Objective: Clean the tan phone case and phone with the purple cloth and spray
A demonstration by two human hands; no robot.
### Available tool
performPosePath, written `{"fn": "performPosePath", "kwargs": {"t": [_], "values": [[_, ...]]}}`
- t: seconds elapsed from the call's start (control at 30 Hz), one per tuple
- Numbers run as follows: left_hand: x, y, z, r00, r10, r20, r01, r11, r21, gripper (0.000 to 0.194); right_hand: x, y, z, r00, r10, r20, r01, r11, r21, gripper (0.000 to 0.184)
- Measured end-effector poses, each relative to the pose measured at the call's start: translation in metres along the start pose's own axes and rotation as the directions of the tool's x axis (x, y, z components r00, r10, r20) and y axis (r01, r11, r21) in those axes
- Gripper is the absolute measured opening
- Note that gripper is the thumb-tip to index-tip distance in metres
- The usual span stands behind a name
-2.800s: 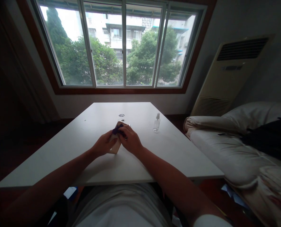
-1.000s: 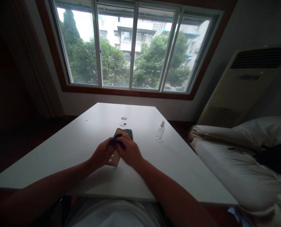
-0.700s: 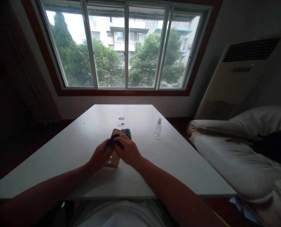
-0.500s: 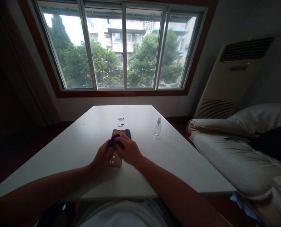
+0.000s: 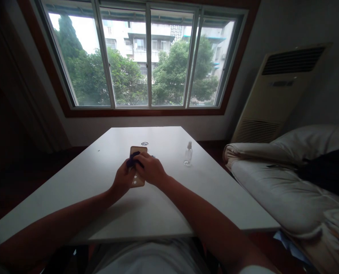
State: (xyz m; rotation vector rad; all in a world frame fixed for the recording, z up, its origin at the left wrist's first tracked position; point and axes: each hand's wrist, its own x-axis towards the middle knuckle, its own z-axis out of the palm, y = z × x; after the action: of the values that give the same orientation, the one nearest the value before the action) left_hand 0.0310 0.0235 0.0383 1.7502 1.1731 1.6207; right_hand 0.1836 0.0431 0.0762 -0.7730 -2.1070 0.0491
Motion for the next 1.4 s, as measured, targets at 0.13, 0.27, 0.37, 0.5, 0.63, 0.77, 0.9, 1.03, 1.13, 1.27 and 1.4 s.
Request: {"fn": "performPosePath", "kwargs": {"t": [0.13,0.27,0.37,0.5,0.63,0.77,0.9,1.03,1.13,1.27,1.4], "values": [[-0.009,-0.003,-0.005,0.999,-0.027,0.040,0.027,1.000,-0.003,0.029,-0.013,0.001,0.008,1.000,-0.004,-0.020,0.004,1.000,-0.003,0.023],[-0.015,-0.001,-0.003,0.995,-0.052,0.085,0.052,0.999,0.012,0.029,-0.024,0.000,0.005,0.999,0.012,-0.034,-0.011,0.999,0.036,0.024],[-0.017,0.002,-0.002,0.994,-0.061,0.090,0.060,0.998,0.019,0.030,-0.027,-0.001,0.002,0.998,0.020,-0.059,-0.016,0.998,0.060,0.023],[-0.018,0.005,-0.002,0.994,-0.065,0.087,0.065,0.998,0.009,0.030,-0.026,-0.004,0.001,0.997,0.024,-0.067,-0.018,0.996,0.082,0.021],[-0.017,0.005,-0.002,0.994,-0.074,0.078,0.074,0.997,0.009,0.028,-0.026,-0.004,0.002,0.997,0.033,-0.065,-0.025,0.993,0.112,0.021],[-0.018,0.005,0.000,0.992,-0.086,0.096,0.084,0.996,0.021,0.030,-0.029,-0.002,0.000,0.997,0.047,-0.056,-0.040,0.992,0.121,0.021],[-0.019,0.003,0.000,0.990,-0.102,0.097,0.100,0.995,0.030,0.031,-0.030,-0.001,-0.001,0.997,0.063,-0.044,-0.057,0.990,0.129,0.022],[-0.019,0.000,-0.001,0.987,-0.108,0.117,0.105,0.994,0.033,0.031,-0.031,0.000,-0.001,0.997,0.069,-0.036,-0.064,0.990,0.129,0.022],[-0.019,-0.002,-0.002,0.986,-0.107,0.127,0.103,0.994,0.040,0.031,-0.031,0.000,0.000,0.998,0.058,-0.038,-0.052,0.989,0.139,0.022],[-0.019,0.000,-0.002,0.989,-0.079,0.124,0.077,0.997,0.027,0.029,-0.032,0.001,0.003,0.998,0.049,-0.045,-0.042,0.988,0.146,0.023],[-0.019,0.004,-0.003,0.990,-0.065,0.123,0.065,0.998,0.004,0.030,-0.030,0.000,0.003,0.996,0.051,-0.078,-0.040,0.989,0.139,0.022]]}}
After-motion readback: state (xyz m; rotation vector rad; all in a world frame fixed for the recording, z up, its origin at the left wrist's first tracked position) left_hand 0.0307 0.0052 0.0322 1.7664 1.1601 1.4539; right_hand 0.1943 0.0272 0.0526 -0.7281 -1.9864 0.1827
